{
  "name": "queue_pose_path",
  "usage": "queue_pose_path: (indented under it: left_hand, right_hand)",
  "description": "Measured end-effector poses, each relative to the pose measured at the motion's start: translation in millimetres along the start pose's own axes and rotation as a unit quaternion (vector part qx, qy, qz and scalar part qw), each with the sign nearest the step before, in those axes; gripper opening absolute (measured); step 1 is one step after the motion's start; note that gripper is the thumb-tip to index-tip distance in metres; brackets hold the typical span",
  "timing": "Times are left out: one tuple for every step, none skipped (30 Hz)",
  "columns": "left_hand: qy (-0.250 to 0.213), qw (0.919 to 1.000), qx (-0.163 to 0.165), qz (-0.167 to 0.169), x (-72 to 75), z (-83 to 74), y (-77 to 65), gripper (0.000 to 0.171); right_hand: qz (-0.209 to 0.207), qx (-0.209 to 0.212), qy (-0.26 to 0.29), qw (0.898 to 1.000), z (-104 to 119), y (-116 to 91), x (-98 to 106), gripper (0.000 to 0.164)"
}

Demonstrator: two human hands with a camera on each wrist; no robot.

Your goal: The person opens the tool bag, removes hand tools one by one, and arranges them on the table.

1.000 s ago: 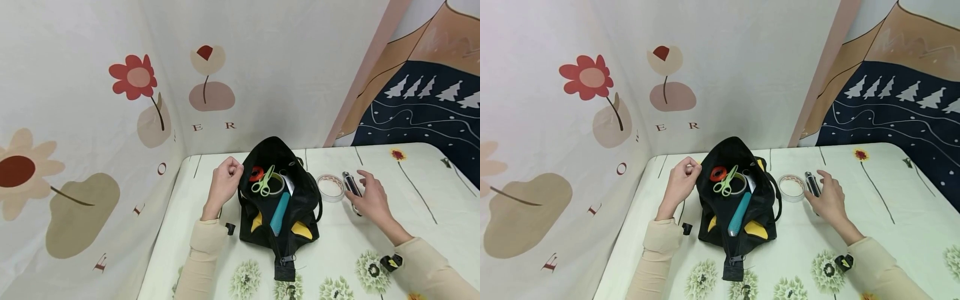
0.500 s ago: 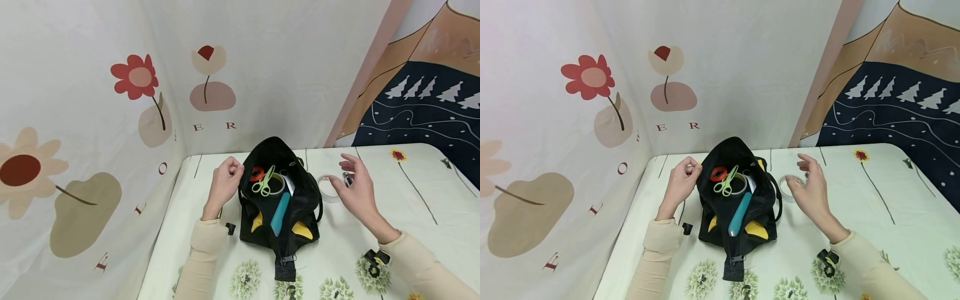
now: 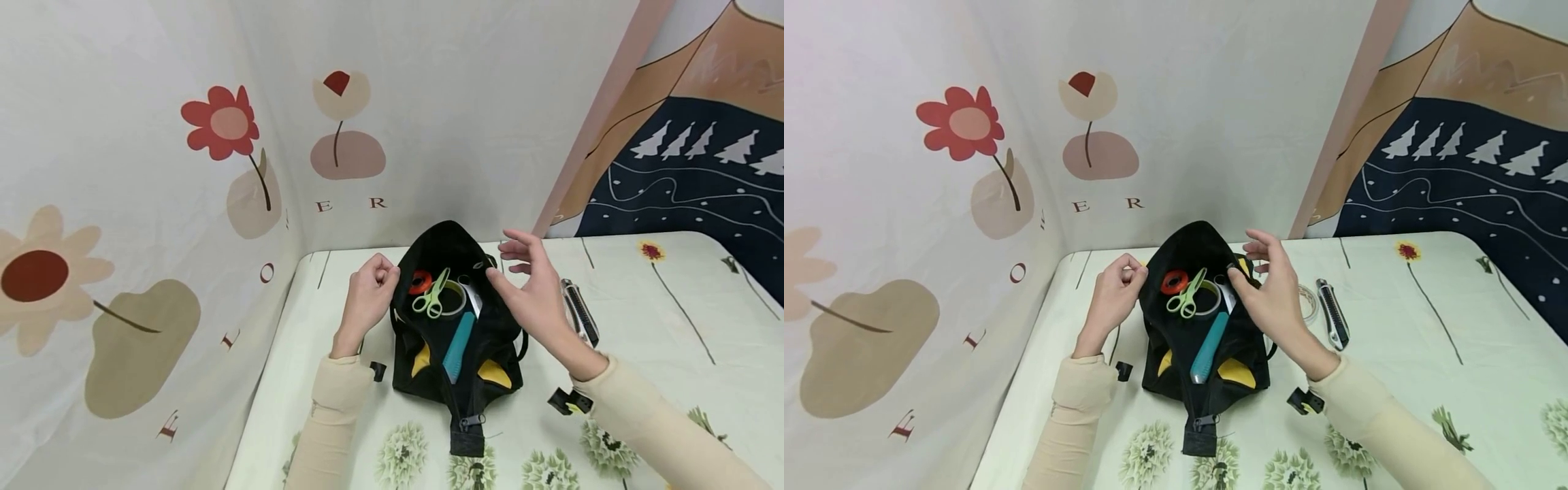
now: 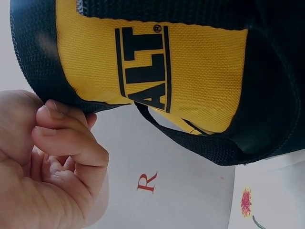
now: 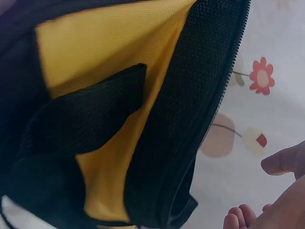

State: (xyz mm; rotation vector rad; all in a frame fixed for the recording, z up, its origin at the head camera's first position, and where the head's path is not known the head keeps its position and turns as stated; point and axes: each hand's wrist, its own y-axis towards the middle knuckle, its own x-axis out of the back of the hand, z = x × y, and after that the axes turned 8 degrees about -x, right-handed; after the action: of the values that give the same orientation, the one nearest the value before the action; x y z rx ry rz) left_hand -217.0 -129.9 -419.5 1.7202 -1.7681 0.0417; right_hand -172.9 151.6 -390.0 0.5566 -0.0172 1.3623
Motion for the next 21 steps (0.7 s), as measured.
queue_pose_path:
  left_hand:
    - [-0.001, 1.0, 0.0, 0.0, -0.1, -0.3, 0.1, 0.017]
    - [0.0, 1.0, -0.001, 0.0, -0.2, -0.6, 0.3, 0.017]
    - [0.001, 1.0, -0.002, -0.001, -0.2, -0.8, 0.4, 0.017]
    - [0.001, 1.0, -0.001, -0.001, -0.2, -1.0, 0.5, 0.017]
    - [0.002, 1.0, -0.001, -0.001, -0.1, -1.0, 0.5, 0.017]
    - [0.003, 1.0, -0.001, -0.001, -0.1, -1.0, 0.5, 0.017]
    - [0.003, 1.0, -0.001, -0.001, 0.1, -0.9, 0.5, 0.017]
    - [0.004, 1.0, 0.0, -0.001, 0.2, -0.8, 0.5, 0.017]
    - [0.004, 1.0, 0.0, -0.002, 0.3, -0.6, 0.5, 0.017]
    - [0.004, 1.0, 0.0, -0.002, 0.4, -0.4, 0.4, 0.017]
    - [0.003, 1.0, 0.001, -0.002, 0.4, -0.2, 0.5, 0.017]
    - [0.002, 1.0, 0.001, -0.002, 0.4, 0.0, 0.4, 0.017]
    - [0.001, 1.0, 0.001, -0.001, 0.3, 0.2, 0.4, 0.017]
    - [0.001, 1.0, 0.002, -0.001, 0.3, 0.4, 0.5, 0.017]
    - [0.001, 1.0, 0.002, -0.001, 0.2, 0.5, 0.6, 0.017]
    - [0.001, 1.0, 0.002, -0.001, 0.0, 0.6, 0.7, 0.017]
    - [0.001, 1.0, 0.002, 0.0, -0.2, 0.6, 0.7, 0.017]
    - [0.001, 1.0, 0.002, 0.0, -0.5, 0.6, 0.7, 0.017]
    - [0.002, 1.0, 0.003, -0.001, -0.5, 0.5, 0.8, 0.018]
    - [0.003, 1.0, 0.003, -0.001, -0.5, 0.3, 0.9, 0.018]
    - [0.003, 1.0, 0.004, -0.001, -0.5, 0.1, 0.9, 0.017]
  right_hand:
    - [0.002, 0.004, 0.002, 1.0, 1.8, 1.6, -3.0, 0.063]
    - [0.005, 0.008, 0.004, 1.0, 3.6, 3.3, -5.9, 0.062]
    - [0.008, 0.011, 0.005, 1.0, 5.1, 5.2, -8.7, 0.062]
    - [0.012, 0.014, 0.006, 1.0, 6.7, 7.2, -11.4, 0.062]
    - [0.017, 0.015, 0.006, 1.0, 8.4, 9.1, -14.1, 0.062]
    - [0.021, 0.015, 0.007, 1.0, 9.8, 11.4, -16.6, 0.061]
    - [0.025, 0.016, 0.006, 1.0, 11.0, 13.8, -19.2, 0.062]
    - [0.028, 0.016, 0.007, 0.999, 12.1, 16.5, -21.7, 0.062]
    - [0.031, 0.015, 0.007, 0.999, 13.0, 19.3, -24.2, 0.063]
    - [0.034, 0.014, 0.005, 0.999, 13.7, 21.9, -26.6, 0.063]
    - [0.037, 0.012, 0.005, 0.999, 14.2, 24.5, -29.0, 0.064]
    - [0.041, 0.01, 0.006, 0.999, 14.4, 27.0, -31.3, 0.064]
    - [0.045, 0.007, 0.007, 0.999, 14.6, 29.1, -33.5, 0.064]
    - [0.051, 0.003, 0.009, 0.999, 14.8, 30.9, -35.8, 0.064]
    - [0.057, 0.0, 0.012, 0.998, 14.6, 32.5, -37.9, 0.064]
    - [0.064, -0.003, 0.014, 0.998, 14.3, 33.7, -40.1, 0.064]
    - [0.07, -0.006, 0.016, 0.997, 13.9, 34.6, -42.2, 0.064]
    - [0.076, -0.008, 0.017, 0.997, 13.1, 35.2, -44.2, 0.063]
    - [0.082, -0.01, 0.017, 0.996, 12.1, 35.4, -46.5, 0.063]
    - [0.087, -0.011, 0.016, 0.996, 10.8, 35.6, -48.9, 0.064]
    - [0.092, -0.012, 0.014, 0.996, 9.4, 35.5, -51.4, 0.064]
